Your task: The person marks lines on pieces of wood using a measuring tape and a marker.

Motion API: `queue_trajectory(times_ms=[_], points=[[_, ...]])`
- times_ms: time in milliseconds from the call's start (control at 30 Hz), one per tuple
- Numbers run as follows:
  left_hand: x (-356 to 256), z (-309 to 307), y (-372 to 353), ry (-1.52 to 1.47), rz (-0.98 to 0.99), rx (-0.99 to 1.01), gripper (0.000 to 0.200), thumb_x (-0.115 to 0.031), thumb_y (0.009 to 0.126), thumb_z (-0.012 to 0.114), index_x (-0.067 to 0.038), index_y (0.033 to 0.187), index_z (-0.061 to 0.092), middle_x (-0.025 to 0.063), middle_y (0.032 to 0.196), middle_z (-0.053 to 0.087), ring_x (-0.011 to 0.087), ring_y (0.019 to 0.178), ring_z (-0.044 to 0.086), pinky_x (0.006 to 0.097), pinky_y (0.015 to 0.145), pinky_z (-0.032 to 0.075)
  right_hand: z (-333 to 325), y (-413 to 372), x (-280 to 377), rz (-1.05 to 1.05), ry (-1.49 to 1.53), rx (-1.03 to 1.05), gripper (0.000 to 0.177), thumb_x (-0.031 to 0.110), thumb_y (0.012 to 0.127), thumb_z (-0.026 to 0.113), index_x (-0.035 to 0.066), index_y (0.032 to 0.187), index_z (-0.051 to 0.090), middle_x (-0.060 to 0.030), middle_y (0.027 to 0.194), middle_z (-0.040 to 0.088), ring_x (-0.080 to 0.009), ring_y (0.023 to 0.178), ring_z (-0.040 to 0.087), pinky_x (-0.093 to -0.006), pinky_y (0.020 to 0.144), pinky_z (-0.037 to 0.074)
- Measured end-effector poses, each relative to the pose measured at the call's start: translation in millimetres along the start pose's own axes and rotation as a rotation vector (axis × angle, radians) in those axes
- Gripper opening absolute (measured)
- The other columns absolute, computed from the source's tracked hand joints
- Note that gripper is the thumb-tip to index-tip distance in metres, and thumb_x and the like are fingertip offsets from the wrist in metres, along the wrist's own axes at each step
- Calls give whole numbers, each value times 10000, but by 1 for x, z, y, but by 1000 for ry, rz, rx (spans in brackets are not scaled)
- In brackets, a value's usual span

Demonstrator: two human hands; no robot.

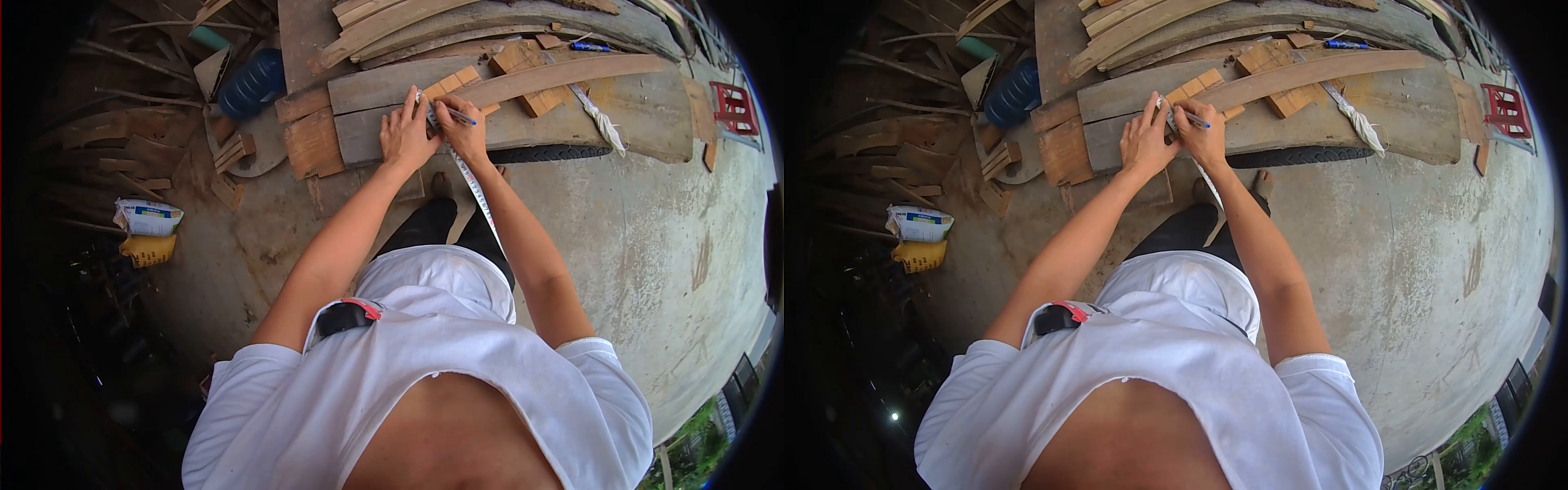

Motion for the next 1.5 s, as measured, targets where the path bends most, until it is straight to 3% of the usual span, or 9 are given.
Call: queue_trajectory(times_ms=[67, 167, 767, 1000, 1100, 1233, 1433, 1500], points=[[0, -1, 0, -7, -1, 0, 875, -398, 796, 788, -136, 1536, 401, 76, 1655, 262, 371, 1332, 497, 541, 1137, 371, 4, 2, -5, 72, 17, 40, 229, 217, 888, 646, 27, 964, 749, -199, 856, 715, -378, 832, 667, -424, 788, 527], [1, 0, 0, -8, -10, 9, 877, -401, 797, 785, -137, 1539, 399, 70, 1659, 253, 370, 1331, 498, 542, 1140, 369, -5, -8, 0, -55, -72, 8, 224, 216, 881, 647, 35, 960, 753, -190, 848, 714, -375, 852, 656, -438, 795, 516], [2, 1, 0, -25, -11, -30, 899, -422, 786, 782, -148, 1548, 390, 58, 1662, 250, 367, 1333, 495, 542, 1151, 355, -13, -26, -6, 17, -33, -6, 226, 227, 892, 651, 35, 959, 751, -191, 858, 714, -373, 845, 668, -438, 800, 522], [1, 1, -1, 6, -6, 3, 864, -420, 802, 764, -148, 1537, 401, 60, 1656, 268, 368, 1323, 506, 538, 1141, 364, 8, 4, -13, 30, -4, 28, 228, 228, 891, 649, 40, 967, 754, -184, 841, 722, -375, 851, 669, -435, 796, 531], [1, 2, 1, -8, 2, -13, 862, -421, 803, 763, -145, 1535, 403, 61, 1656, 269, 369, 1324, 504, 539, 1144, 359, -4, -7, 3, -89, -112, 28, 228, 228, 891, 648, 43, 968, 755, -182, 858, 724, -372, 845, 664, -435, 793, 531], [2, 2, -2, -24, -8, -38, 860, -421, 803, 762, -144, 1534, 405, 62, 1656, 268, 369, 1330, 497, 540, 1145, 355, -18, -32, -6, -37, -74, 8, 235, 238, 891, 643, 45, 966, 756, -180, 869, 724, -373, 833, 657, -437, 799, 528], [1, 0, -1, -5, -1, -19, 859, -425, 804, 763, -143, 1533, 407, 66, 1653, 273, 369, 1330, 497, 537, 1137, 365, -3, -9, -5, -56, -148, 40, 258, 251, 919, 645, 27, 1000, 746, -190, 888, 726, -354, 874, 679, -401, 826, 534], [2, 0, -1, 1, 1, -9, 859, -427, 804, 763, -142, 1532, 408, 67, 1653, 272, 369, 1329, 497, 537, 1137, 366, 1, -3, -4, -81, -58, 16, 254, 247, 896, 632, 32, 968, 746, -188, 866, 715, -375, 821, 649, -450, 789, 519]])
Point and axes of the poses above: each hand's wrist, its own y-axis towards the middle knuckle, its own z-axis out of the palm, x = y × z, the point moved 7 cm from there along y, towards the middle knuckle
